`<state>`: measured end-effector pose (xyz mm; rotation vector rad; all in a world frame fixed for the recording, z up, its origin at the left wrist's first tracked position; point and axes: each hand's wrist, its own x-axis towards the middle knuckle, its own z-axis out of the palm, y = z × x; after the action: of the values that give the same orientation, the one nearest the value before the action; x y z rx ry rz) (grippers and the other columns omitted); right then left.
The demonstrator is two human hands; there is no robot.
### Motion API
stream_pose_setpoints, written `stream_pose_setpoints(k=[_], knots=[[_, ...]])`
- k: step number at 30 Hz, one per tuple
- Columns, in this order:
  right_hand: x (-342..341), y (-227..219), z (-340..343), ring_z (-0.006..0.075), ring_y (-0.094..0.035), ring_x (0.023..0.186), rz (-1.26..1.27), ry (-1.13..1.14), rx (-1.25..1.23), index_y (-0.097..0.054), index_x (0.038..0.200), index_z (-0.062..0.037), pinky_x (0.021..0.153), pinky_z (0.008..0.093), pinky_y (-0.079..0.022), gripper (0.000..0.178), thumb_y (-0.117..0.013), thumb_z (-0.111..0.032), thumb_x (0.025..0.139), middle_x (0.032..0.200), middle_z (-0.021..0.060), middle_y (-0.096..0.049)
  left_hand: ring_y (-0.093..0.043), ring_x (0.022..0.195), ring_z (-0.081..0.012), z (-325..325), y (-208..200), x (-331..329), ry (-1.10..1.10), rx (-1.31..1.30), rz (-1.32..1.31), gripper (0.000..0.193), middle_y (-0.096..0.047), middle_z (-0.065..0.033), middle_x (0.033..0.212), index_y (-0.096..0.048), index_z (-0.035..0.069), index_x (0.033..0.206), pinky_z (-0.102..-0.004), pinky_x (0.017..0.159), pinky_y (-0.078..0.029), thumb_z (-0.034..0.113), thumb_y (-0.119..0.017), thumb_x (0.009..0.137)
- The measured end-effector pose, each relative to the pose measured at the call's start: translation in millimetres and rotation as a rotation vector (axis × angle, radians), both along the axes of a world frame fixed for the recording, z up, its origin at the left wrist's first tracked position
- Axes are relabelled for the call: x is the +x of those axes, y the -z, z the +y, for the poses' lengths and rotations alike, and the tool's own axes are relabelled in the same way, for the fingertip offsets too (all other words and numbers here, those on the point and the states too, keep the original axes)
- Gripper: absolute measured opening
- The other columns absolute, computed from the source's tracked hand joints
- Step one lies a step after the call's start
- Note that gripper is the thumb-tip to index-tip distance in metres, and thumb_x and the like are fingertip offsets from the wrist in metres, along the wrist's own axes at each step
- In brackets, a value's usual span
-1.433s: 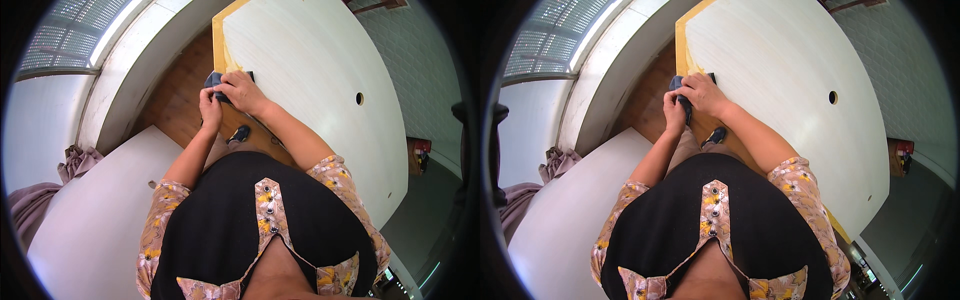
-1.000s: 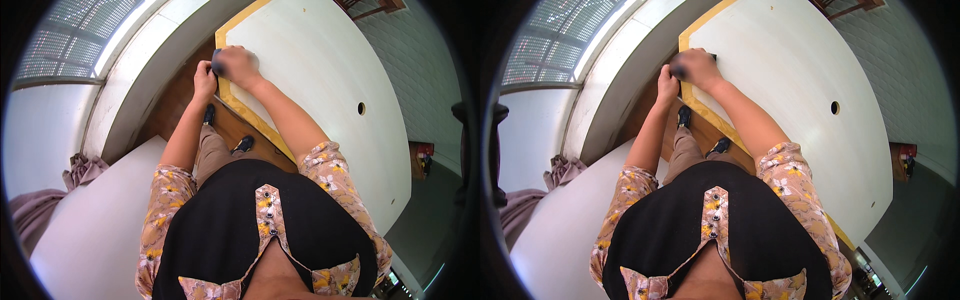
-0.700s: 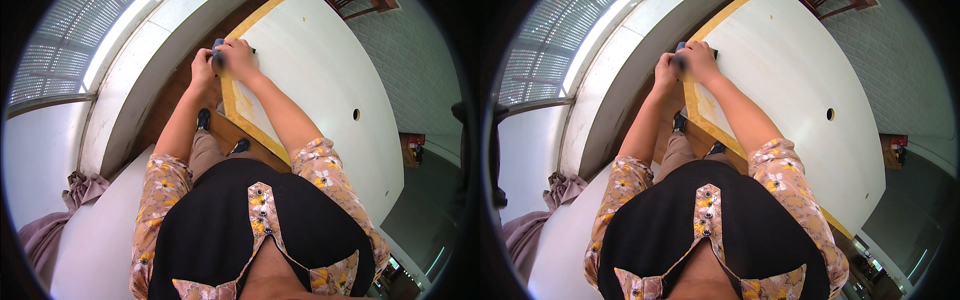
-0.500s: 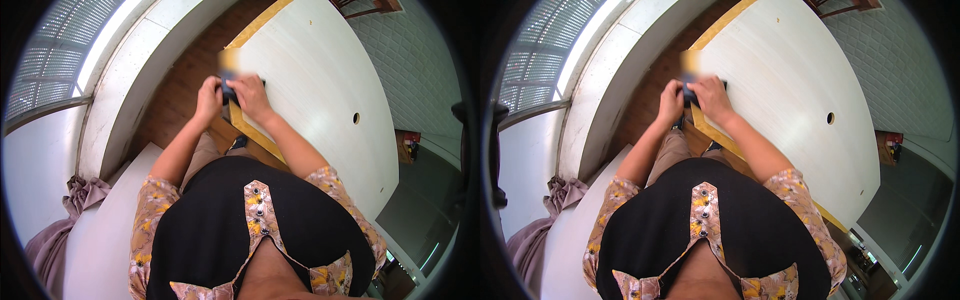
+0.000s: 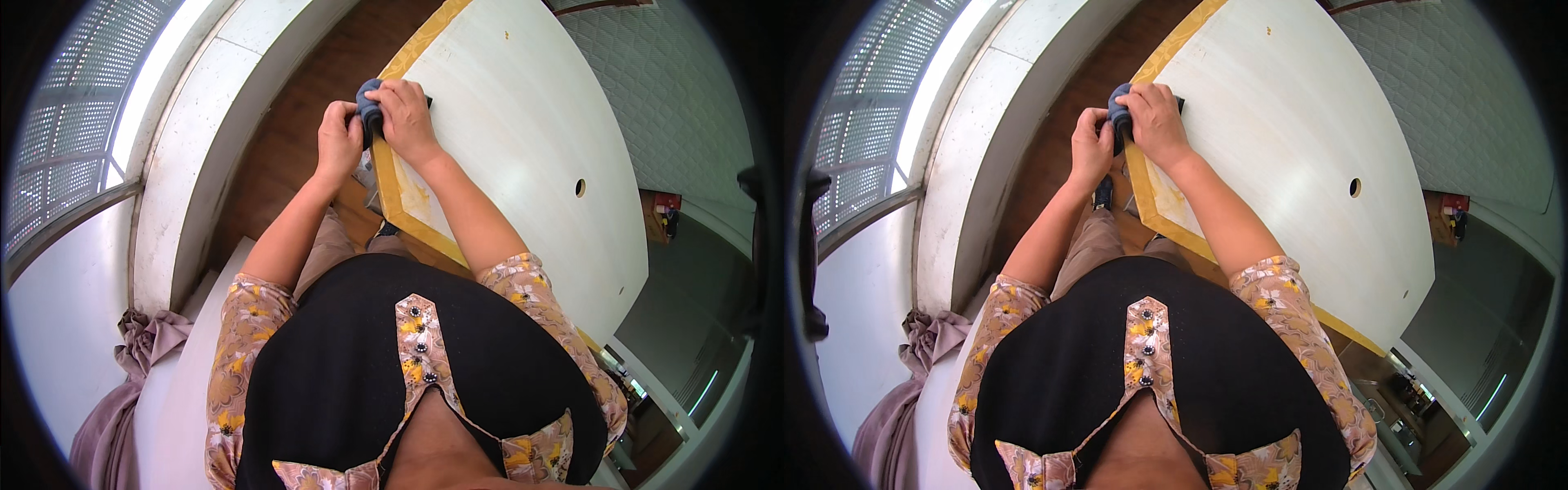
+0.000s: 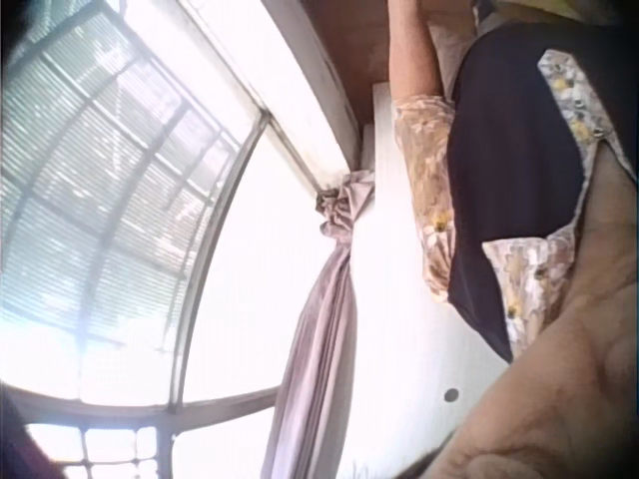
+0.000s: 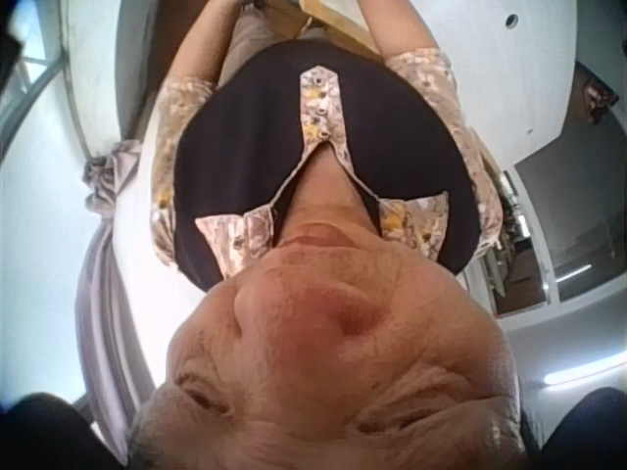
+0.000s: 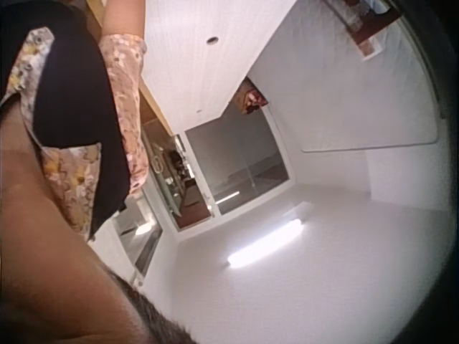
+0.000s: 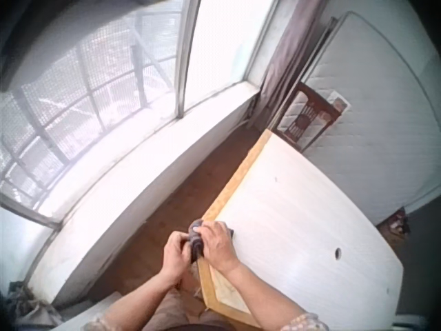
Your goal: The person sands the surface and edges of a white-painted wooden board using a sanding block. They move the block back and forth across the flat surface and along the perimeter, working methodically around the board.
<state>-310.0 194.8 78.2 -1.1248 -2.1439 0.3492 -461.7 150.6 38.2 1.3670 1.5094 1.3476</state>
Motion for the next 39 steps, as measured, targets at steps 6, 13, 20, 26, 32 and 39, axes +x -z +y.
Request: stream_pose_setpoints(k=[6, 13, 20, 26, 32, 39], knots=[[9.9, -5.5, -54.6, 0.0330, -0.058, 0.104, -0.043, -0.038, -0.068, -0.068, 0.113, -0.0090, 0.094, 0.0445, -0.047, 0.032, -0.065, 0.004, 0.084, 0.112, 0.0111, -0.061, -0.063, 0.087, -0.0384, -43.2, -4.8, -5.7, 0.178, 0.053, 0.089, 0.018, -0.058, -0.0202, 0.095, -0.058, 0.001, 0.102, -0.0434, 0.076, -0.052, -0.009, -0.062, 0.087], [26.8, -18.2, -121.4, 0.0349, -0.058, 0.104, -0.027, 0.037, -0.135, -0.067, 0.112, -0.0074, 0.093, 0.0450, -0.048, 0.032, -0.064, 0.004, 0.082, 0.113, 0.0112, -0.060, -0.063, 0.082, -0.0273, -62.5, -42.5, -25.1, 0.461, 0.301, 0.548, 0.020, -0.061, -0.0066, 0.092, -0.066, 0.008, 0.101, -0.0382, 0.069, -0.052, 0.006, -0.067, 0.082], [51.9, -5.4, -2.2, 0.0339, -0.059, 0.107, -0.092, 0.345, 0.081, -0.071, 0.105, -0.0097, 0.096, 0.0449, -0.047, 0.020, -0.062, 0.001, 0.090, 0.111, 0.0096, -0.063, -0.058, 0.104, -0.0196, 70.2, -61.4, 8.9, 0.482, 0.528, 0.937, 0.019, -0.061, 0.0004, 0.102, -0.063, 0.018, 0.106, -0.0359, 0.092, -0.044, 0.017, -0.060, 0.087], [70.1, -4.3, 37.5, 0.0364, -0.061, 0.104, -0.172, 0.442, -0.333, -0.070, 0.108, -0.0075, 0.092, 0.0437, -0.050, 0.021, -0.062, -0.004, 0.090, 0.111, 0.0134, -0.067, -0.058, 0.117, -0.0230, 109.6, -61.3, 29.4, 0.542, 0.432, 0.930, 0.036, -0.064, -0.0006, 0.123, -0.069, 0.016, 0.123, -0.0394, 0.098, -0.044, 0.017, -0.065, 0.088], [49.0, -17.8, -103.4, 0.0319, -0.058, 0.111, -0.048, 0.305, -0.069, -0.069, 0.111, -0.0108, 0.098, 0.0442, -0.045, 0.031, -0.067, 0.001, 0.082, 0.116, 0.0087, -0.059, -0.060, 0.107, -0.0178, 21.7, -74.6, -10.5, 0.756, 0.502, 1.001, 0.034, -0.061, 0.0022, 0.113, -0.074, 0.023, 0.115, -0.0371, 0.092, -0.044, 0.019, -0.067, 0.083], [68.6, -11.0, -90.3, 0.0354, -0.055, 0.119, -0.025, 0.380, -0.095, -0.067, 0.121, -0.0088, 0.102, 0.0464, -0.045, 0.038, -0.071, -0.001, 0.084, 0.120, 0.0121, -0.063, -0.058, 0.113, -0.0168, 31.9, -101.1, 20.1, 0.689, 0.675, 1.100, 0.033, -0.060, 0.0045, 0.117, -0.072, 0.022, 0.115, -0.0363, 0.098, -0.041, 0.019, -0.064, 0.083]])
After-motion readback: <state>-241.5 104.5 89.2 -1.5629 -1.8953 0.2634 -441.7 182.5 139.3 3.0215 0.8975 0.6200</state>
